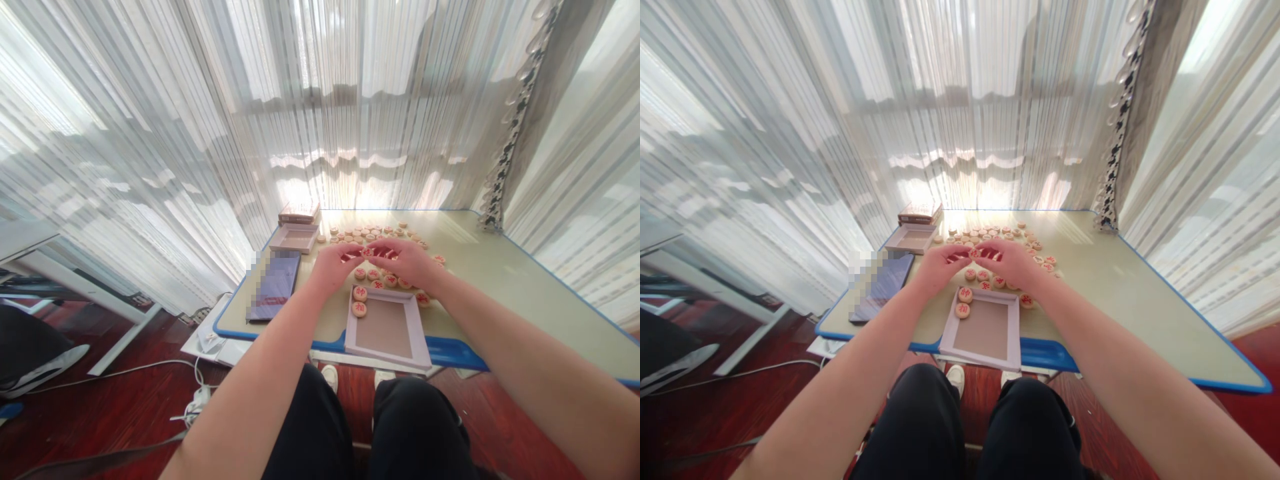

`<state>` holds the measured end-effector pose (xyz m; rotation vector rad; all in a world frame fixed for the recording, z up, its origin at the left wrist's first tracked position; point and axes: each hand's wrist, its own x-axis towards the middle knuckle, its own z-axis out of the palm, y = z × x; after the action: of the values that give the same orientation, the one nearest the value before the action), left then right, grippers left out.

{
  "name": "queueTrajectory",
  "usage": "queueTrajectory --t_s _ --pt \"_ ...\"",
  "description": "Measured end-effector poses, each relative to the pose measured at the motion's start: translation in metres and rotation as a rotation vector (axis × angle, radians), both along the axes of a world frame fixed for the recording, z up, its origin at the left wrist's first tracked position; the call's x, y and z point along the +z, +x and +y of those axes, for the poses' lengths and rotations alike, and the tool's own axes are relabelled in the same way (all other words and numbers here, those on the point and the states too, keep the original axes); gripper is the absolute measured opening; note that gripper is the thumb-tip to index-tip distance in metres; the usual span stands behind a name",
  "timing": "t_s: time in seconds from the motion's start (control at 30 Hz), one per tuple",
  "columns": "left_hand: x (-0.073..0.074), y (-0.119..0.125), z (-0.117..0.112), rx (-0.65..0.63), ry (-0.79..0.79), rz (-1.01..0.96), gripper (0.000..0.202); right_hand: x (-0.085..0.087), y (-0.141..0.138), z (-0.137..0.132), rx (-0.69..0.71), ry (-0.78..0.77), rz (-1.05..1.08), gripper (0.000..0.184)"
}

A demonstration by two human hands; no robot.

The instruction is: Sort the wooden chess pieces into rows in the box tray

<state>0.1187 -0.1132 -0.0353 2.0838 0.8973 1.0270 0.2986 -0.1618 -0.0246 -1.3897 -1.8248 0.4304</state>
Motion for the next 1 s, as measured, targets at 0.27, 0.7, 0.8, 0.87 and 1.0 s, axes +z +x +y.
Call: queueTrajectory --t_s 0.27,0.7,0.8,0.87,1.0 --pt "-0.001 0.0 0.004 -0.012 0.088 0.042 0.021 0.001 0.0 0.001 -0.009 0.005 -0.041 0.033" --pt "0.014 -0.01 -0.025 -0.108 0.113 0.074 0.021 0.009 -0.02 -0.048 -0.171 0.077 -0.063 0.023" --pt "0.018 -0.018 -0.04 -0.092 0.121 0.097 0.02 -0.001 -0.026 -0.068 -0.249 0.15 -0.044 0.024" --pt "0.016 -0.023 -0.047 0.009 0.152 0.083 0.021 -0.006 -0.029 -0.078 -0.256 0.155 -0.062 0.024" --pt "0.0 -0.032 -0.048 0.15 0.174 0.119 0.024 -0.014 -0.034 -0.089 -0.191 0.08 -0.079 0.022"
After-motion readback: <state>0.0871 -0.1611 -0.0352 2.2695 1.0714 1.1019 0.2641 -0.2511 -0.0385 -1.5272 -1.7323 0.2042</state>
